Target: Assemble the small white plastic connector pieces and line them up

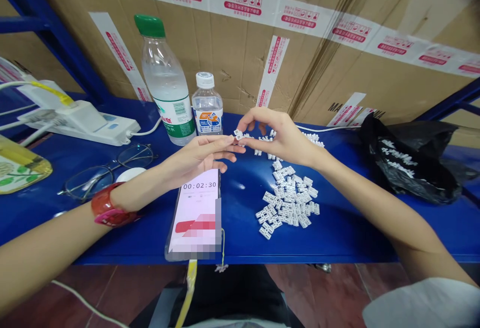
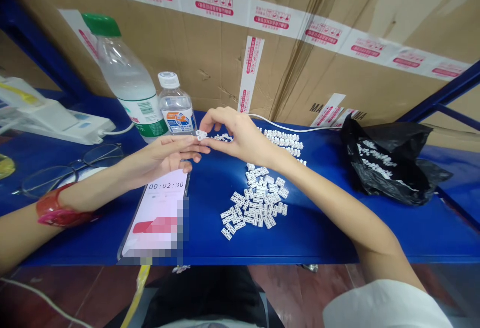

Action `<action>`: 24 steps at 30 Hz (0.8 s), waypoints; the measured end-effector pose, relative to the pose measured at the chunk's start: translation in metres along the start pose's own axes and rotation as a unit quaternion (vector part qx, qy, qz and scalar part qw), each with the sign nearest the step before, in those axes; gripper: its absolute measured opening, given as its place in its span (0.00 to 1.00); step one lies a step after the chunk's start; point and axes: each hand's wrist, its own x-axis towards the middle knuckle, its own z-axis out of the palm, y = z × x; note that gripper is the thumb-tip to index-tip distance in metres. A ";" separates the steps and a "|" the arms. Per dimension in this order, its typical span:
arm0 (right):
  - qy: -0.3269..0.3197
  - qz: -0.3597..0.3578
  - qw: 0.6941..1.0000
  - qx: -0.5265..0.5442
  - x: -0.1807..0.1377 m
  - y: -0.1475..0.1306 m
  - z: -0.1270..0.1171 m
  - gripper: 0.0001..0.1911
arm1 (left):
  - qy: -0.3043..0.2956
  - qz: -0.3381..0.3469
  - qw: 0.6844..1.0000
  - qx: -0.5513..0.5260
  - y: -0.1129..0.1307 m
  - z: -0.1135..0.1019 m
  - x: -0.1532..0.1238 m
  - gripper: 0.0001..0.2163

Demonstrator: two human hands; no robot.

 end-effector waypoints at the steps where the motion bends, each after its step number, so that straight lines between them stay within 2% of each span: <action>1: -0.002 -0.004 1.000 -0.001 0.000 -0.002 0.002 0.06 | -0.001 0.009 1.000 -0.005 0.000 0.001 0.000 0.10; 5: -0.024 -0.010 1.000 0.008 0.001 -0.006 0.003 0.08 | 0.019 0.019 1.000 -0.014 0.001 0.002 0.000 0.08; 8: -0.047 0.016 0.999 0.003 0.003 0.009 -0.010 0.12 | 0.045 0.025 0.998 -0.021 0.002 0.001 0.001 0.08; 10: -0.082 0.051 0.993 -0.063 0.002 0.028 -0.019 0.09 | 0.051 0.035 0.998 -0.018 0.003 0.000 0.001 0.09; 13: -0.154 0.132 0.965 -0.168 -0.001 0.058 -0.025 0.08 | 0.046 0.037 0.998 -0.009 0.004 -0.002 0.000 0.11; 17: -0.218 0.196 0.939 -0.180 -0.005 0.076 -0.021 0.08 | 0.026 0.040 0.999 -0.005 0.003 -0.003 -0.002 0.11; 24: -0.217 0.207 0.934 -0.193 -0.006 0.075 -0.014 0.08 | -0.012 0.082 0.997 -0.004 0.000 -0.006 -0.001 0.08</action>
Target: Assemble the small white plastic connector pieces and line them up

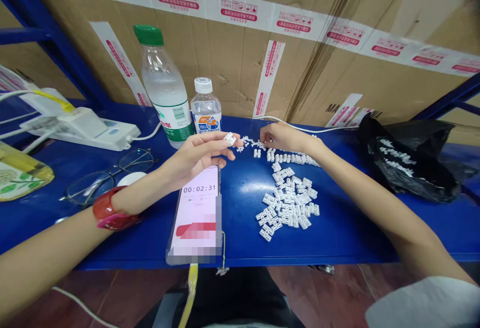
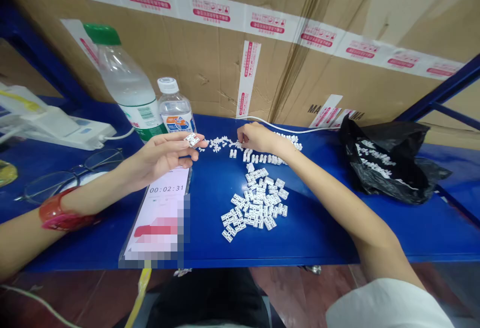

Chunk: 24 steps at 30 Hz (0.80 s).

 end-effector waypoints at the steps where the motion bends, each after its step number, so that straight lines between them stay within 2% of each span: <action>1: 0.002 -0.001 1.000 0.000 0.000 0.000 0.001 0.08 | -0.001 0.003 1.000 -0.002 0.000 0.000 0.000 0.09; 12: 0.028 -0.038 0.998 0.040 0.005 0.002 0.003 0.10 | -0.007 -0.029 0.999 -0.032 0.002 0.005 -0.001 0.13; 18: 0.104 -0.098 0.986 0.090 0.005 -0.004 -0.001 0.13 | 0.021 -0.050 0.997 -0.052 0.002 0.006 0.002 0.13; 24: 0.151 -0.127 0.975 0.103 0.000 -0.017 -0.004 0.14 | 0.037 -0.058 0.996 -0.055 0.002 0.006 0.002 0.14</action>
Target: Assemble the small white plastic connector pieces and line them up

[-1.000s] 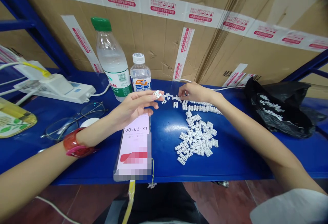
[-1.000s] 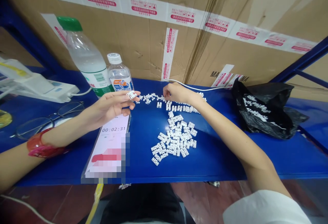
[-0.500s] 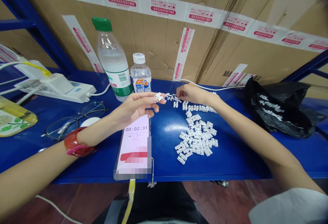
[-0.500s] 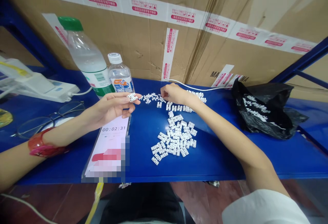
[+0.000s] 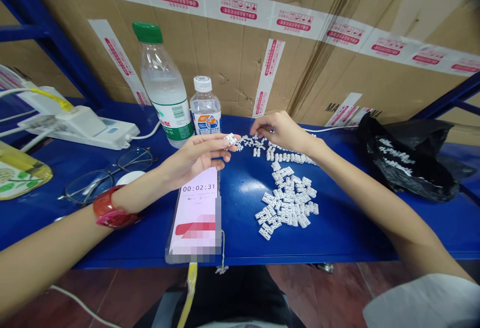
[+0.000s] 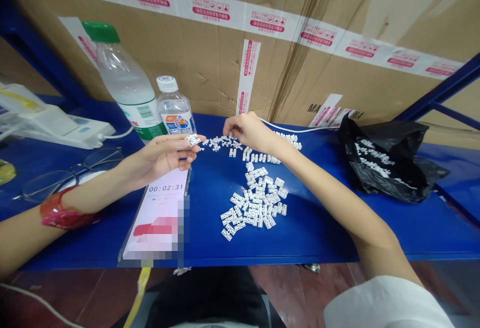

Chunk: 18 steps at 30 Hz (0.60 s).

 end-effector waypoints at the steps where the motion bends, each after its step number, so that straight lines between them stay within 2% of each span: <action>1: 0.004 -0.010 1.000 0.006 0.000 -0.004 0.002 0.14 | 0.001 0.001 1.000 0.001 0.000 0.000 0.000 0.14; 6: -0.050 -0.015 0.998 0.018 0.000 -0.017 0.011 0.14 | 0.003 0.006 1.000 0.003 0.002 0.002 -0.002 0.15; 9: -0.082 0.006 0.997 0.012 -0.001 -0.015 0.000 0.11 | 0.012 0.009 1.000 0.002 0.003 0.003 -0.002 0.16; 14: -0.203 0.075 0.976 0.002 -0.006 -0.017 -0.022 0.04 | 0.024 0.003 1.000 0.014 0.003 0.004 -0.002 0.16; 18: -0.281 0.126 0.949 -0.071 -0.010 -0.030 -0.016 0.07 | 0.028 0.002 1.000 0.008 0.003 0.004 -0.002 0.15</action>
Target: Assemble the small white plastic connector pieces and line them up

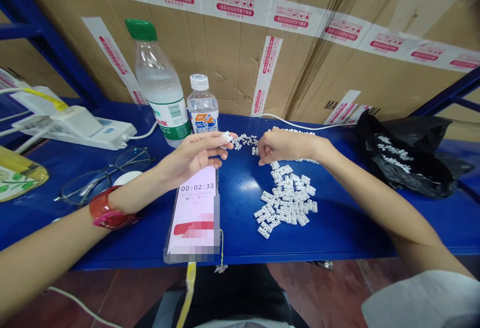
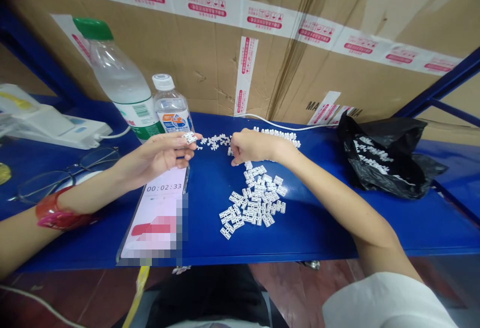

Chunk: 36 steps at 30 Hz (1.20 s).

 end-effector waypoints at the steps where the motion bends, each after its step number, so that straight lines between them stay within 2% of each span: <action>1: -0.012 0.008 1.000 -0.016 0.000 -0.003 0.003 0.07 | 0.002 0.000 1.000 -0.003 0.000 0.000 0.000 0.14; 4: -0.003 0.007 0.999 -0.051 0.002 -0.010 0.012 0.03 | 0.011 -0.006 1.000 -0.002 0.001 0.002 0.000 0.13; 8: 0.056 -0.007 0.995 -0.077 0.003 -0.017 0.020 0.07 | 0.018 -0.009 1.000 -0.001 0.002 0.002 0.000 0.13; 12: 0.073 -0.039 0.996 -0.043 0.006 -0.021 0.021 0.08 | -0.002 0.001 1.000 0.003 0.002 0.000 0.000 0.11; 15: 0.122 -0.068 0.990 0.007 0.006 -0.020 0.016 0.07 | -0.012 0.004 1.000 0.000 0.001 -0.001 0.000 0.12; 18: 0.206 -0.116 0.968 0.080 0.004 -0.018 0.009 0.07 | -0.009 -0.006 1.000 -0.003 0.001 -0.001 0.000 0.13; 21: 0.274 -0.169 0.932 0.166 0.000 -0.021 0.005 0.03 | -0.008 -0.015 1.000 -0.023 0.000 -0.002 0.001 0.12; 25: 0.350 -0.193 0.877 0.268 -0.003 -0.032 0.006 0.08 | -0.025 -0.024 0.999 -0.040 -0.001 -0.003 0.002 0.11; 27: 0.369 -0.199 0.860 0.291 -0.004 -0.038 0.009 0.07 | -0.049 -0.023 0.998 -0.028 -0.002 -0.003 0.002 0.12; 32: 0.373 -0.219 0.850 0.299 -0.003 -0.049 0.017 0.06 | -0.094 -0.015 0.995 -0.016 -0.003 -0.003 0.001 0.09; 36: 0.384 -0.216 0.854 0.276 -0.004 -0.053 0.020 0.06 | -0.112 -0.003 0.994 -0.018 -0.003 -0.003 0.000 0.09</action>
